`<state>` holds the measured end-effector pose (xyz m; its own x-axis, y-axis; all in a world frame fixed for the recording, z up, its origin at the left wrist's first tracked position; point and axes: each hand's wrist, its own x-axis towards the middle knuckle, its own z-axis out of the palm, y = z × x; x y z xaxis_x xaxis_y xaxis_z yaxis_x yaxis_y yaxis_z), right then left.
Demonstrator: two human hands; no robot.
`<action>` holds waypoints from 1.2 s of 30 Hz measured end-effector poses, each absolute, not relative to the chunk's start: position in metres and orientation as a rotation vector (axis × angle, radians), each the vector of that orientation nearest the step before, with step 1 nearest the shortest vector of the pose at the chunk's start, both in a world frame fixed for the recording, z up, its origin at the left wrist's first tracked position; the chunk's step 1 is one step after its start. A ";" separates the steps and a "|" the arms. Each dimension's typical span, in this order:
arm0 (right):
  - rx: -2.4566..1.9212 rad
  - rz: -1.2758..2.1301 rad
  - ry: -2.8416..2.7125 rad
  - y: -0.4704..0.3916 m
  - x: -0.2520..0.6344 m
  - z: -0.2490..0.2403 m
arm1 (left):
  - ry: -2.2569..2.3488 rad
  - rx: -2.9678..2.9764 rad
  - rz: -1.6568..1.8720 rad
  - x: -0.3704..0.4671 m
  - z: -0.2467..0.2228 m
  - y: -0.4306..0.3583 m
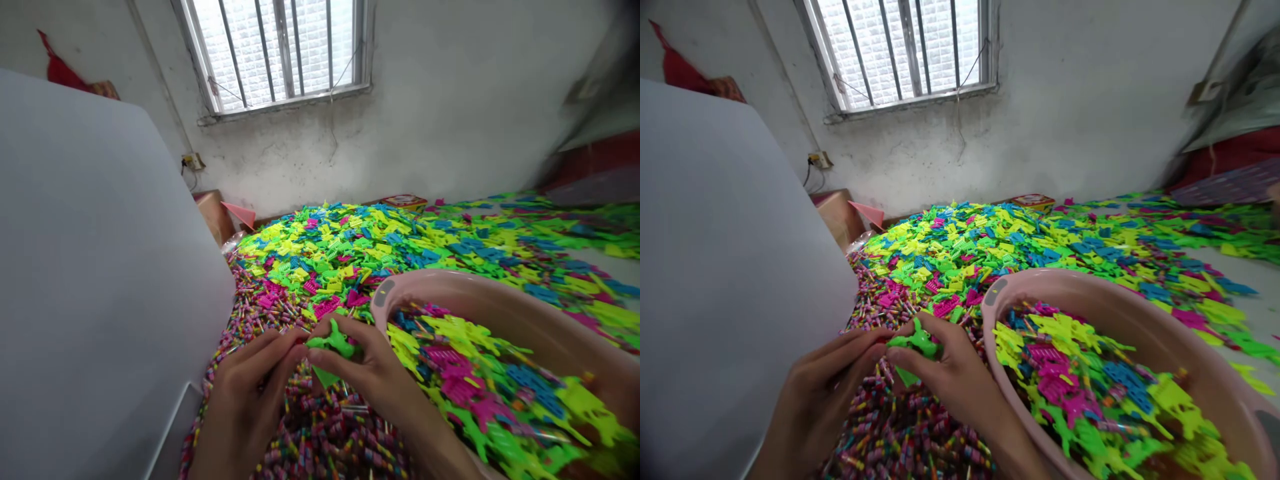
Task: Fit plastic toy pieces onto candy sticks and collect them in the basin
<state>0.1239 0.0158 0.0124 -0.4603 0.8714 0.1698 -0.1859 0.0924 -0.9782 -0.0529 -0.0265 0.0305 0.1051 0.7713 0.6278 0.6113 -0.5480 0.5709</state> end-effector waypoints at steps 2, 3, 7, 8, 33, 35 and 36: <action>-0.706 1.545 -1.501 0.017 0.123 0.011 | 1.389 2.181 1.412 -0.054 0.031 -0.025; -0.717 1.508 -1.534 0.017 0.124 0.012 | 1.376 2.180 1.390 -0.054 0.031 -0.024; -0.778 1.166 -1.721 0.015 0.132 0.018 | 1.324 2.186 1.325 -0.055 0.028 -0.021; -0.772 1.189 -1.708 0.015 0.133 0.020 | 1.319 2.195 1.326 -0.055 0.027 -0.020; -0.956 1.373 -1.346 0.033 0.135 0.013 | 1.749 2.745 1.329 -0.015 -0.003 0.001; -0.966 1.362 -1.336 0.033 0.136 0.013 | 1.703 2.726 1.353 -0.015 -0.002 0.001; -0.976 1.348 -1.336 0.033 0.136 0.013 | 1.678 2.728 1.352 -0.015 -0.002 0.002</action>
